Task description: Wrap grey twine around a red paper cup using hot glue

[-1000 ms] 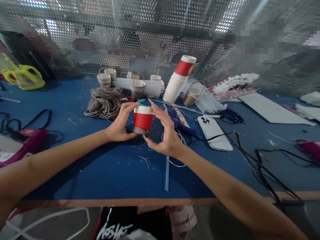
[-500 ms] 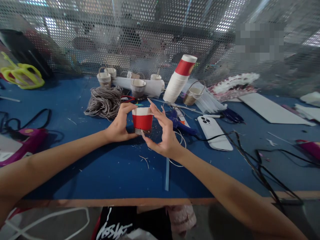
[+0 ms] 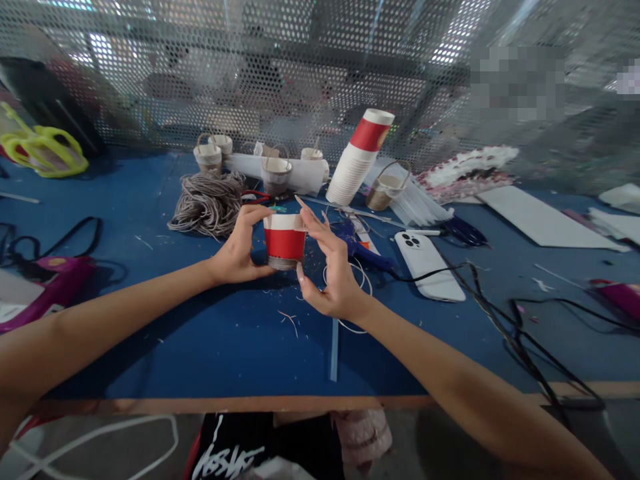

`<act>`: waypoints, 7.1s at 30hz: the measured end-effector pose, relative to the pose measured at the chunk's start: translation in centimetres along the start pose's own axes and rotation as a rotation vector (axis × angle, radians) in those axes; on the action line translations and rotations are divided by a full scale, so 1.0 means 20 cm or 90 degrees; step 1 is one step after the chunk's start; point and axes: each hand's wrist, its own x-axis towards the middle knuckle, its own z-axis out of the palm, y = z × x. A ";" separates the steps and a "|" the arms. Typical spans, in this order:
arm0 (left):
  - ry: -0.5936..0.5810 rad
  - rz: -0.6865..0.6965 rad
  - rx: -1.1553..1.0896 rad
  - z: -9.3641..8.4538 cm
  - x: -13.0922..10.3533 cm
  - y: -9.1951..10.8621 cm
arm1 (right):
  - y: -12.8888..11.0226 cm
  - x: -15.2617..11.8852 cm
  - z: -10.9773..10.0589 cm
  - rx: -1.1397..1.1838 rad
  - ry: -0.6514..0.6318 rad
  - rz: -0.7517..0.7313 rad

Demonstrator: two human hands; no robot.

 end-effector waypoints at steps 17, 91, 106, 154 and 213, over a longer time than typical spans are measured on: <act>-0.020 0.010 -0.119 0.00 -0.01 0.00 | 0.00 0.00 0.00 0.022 0.003 0.014; 0.034 -0.078 -0.305 0.02 -0.02 -0.03 | -0.02 0.01 -0.08 -0.225 0.105 -0.228; 0.009 -0.078 -0.285 0.00 -0.03 -0.04 | -0.01 0.00 -0.08 -0.178 0.096 -0.193; 0.037 -0.101 -0.266 0.02 -0.01 -0.04 | -0.06 0.00 -0.09 -0.118 0.024 -0.102; 0.033 -0.151 -0.327 0.00 0.00 -0.04 | -0.08 0.01 -0.13 -0.237 0.105 -0.209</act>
